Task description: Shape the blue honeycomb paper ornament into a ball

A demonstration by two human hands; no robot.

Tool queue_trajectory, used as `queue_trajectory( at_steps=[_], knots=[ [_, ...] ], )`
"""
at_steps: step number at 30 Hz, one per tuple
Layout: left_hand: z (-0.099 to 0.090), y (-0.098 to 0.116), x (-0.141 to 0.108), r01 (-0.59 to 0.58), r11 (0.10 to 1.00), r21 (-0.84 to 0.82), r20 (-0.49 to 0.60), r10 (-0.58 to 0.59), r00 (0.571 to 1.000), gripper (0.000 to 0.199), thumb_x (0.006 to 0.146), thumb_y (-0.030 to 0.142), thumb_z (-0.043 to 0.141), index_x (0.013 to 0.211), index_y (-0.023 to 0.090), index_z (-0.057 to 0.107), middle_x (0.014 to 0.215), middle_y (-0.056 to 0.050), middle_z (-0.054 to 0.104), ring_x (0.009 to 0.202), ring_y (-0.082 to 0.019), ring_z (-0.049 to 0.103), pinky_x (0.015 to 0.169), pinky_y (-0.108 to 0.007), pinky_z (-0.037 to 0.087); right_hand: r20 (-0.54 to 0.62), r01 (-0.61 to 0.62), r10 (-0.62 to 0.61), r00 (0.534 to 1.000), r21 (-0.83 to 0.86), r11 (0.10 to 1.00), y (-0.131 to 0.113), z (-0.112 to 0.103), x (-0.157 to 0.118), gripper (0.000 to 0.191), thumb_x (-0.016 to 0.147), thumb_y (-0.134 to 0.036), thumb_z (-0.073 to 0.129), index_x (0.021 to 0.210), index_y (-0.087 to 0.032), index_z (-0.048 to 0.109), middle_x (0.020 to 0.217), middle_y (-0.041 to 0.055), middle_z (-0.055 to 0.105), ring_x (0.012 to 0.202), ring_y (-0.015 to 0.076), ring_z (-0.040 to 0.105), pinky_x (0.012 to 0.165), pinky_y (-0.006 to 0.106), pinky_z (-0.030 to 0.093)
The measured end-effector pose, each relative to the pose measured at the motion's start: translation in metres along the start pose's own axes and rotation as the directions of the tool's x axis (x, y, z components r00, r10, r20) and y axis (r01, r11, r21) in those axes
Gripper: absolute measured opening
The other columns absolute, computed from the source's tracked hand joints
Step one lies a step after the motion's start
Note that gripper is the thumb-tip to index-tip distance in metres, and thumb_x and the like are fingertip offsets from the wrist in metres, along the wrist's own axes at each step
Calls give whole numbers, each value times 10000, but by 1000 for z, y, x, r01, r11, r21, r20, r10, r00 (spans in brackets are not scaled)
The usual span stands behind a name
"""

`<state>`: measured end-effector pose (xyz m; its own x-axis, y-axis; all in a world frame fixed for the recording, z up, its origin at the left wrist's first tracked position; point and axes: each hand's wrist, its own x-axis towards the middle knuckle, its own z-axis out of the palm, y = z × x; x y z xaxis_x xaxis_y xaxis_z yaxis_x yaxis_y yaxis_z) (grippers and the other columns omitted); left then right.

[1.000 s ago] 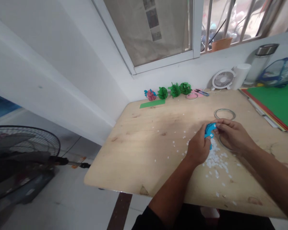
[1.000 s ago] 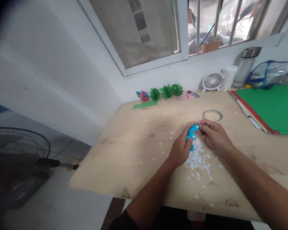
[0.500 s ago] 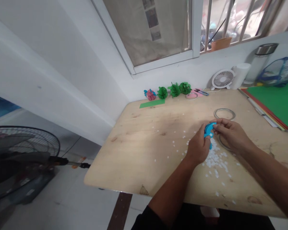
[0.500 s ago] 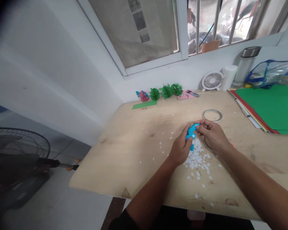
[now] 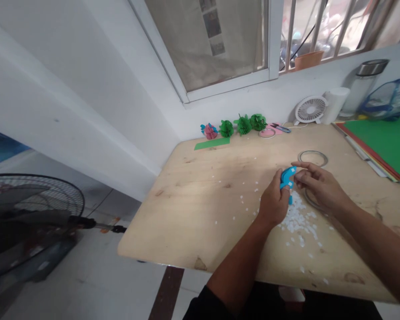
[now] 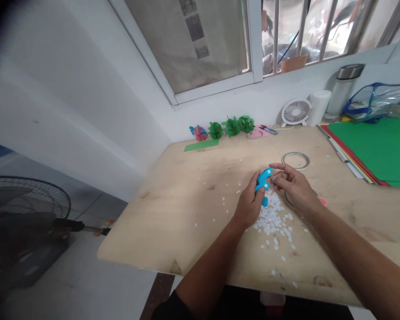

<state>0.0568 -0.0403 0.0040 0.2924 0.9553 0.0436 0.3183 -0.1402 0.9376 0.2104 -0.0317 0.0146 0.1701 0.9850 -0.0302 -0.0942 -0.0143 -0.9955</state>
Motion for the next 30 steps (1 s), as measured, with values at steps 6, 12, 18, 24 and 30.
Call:
queue_trajectory(
  at_steps=[6, 12, 18, 24, 30],
  knots=[
    [-1, -3, 1, -43, 999, -20, -46, 42, 998, 605, 960, 296, 427, 1545, 149, 368, 1565, -130, 463, 1428, -270, 472, 1184, -415, 372, 74, -32, 36, 997, -56, 998, -1, 9, -7, 641, 596, -355, 828, 1176, -220, 591, 595, -66, 592, 571, 135, 497, 565, 280, 383],
    [0, -3, 0, -77, 997, -24, -21, 77, 997, 601, 960, 292, 427, 1540, 146, 370, 1572, -144, 448, 1455, -258, 439, 1197, -413, 354, 86, -30, 36, 996, -65, 997, 0, 10, -9, 656, 622, -312, 767, 1239, -212, 570, 576, -80, 548, 567, 130, 448, 555, 276, 352],
    [0, 0, -2, -77, 997, -16, -16, 76, 997, 597, 962, 283, 416, 1537, 131, 372, 1578, -152, 437, 1463, -252, 426, 1208, -401, 335, 94, -3, 7, 996, -47, 999, 1, 9, -9, 596, 641, -295, 734, 1217, -235, 594, 616, -63, 572, 585, 142, 479, 598, 295, 396],
    [0, -1, -1, -63, 998, -25, -24, 62, 998, 599, 961, 276, 427, 1545, 162, 361, 1580, -138, 438, 1460, -256, 430, 1201, -402, 345, 107, 0, 5, 994, -52, 999, 3, 9, -8, 576, 661, -309, 751, 1209, -241, 588, 620, -57, 577, 587, 146, 498, 582, 290, 414],
    [1, -1, -2, -54, 998, -30, -20, 53, 998, 596, 964, 279, 422, 1545, 162, 360, 1580, -131, 441, 1458, -253, 432, 1207, -402, 339, 130, 3, 3, 992, -45, 999, 9, 9, -7, 633, 673, -316, 765, 1267, -248, 557, 670, -58, 595, 590, 139, 511, 558, 271, 405]
  ],
)
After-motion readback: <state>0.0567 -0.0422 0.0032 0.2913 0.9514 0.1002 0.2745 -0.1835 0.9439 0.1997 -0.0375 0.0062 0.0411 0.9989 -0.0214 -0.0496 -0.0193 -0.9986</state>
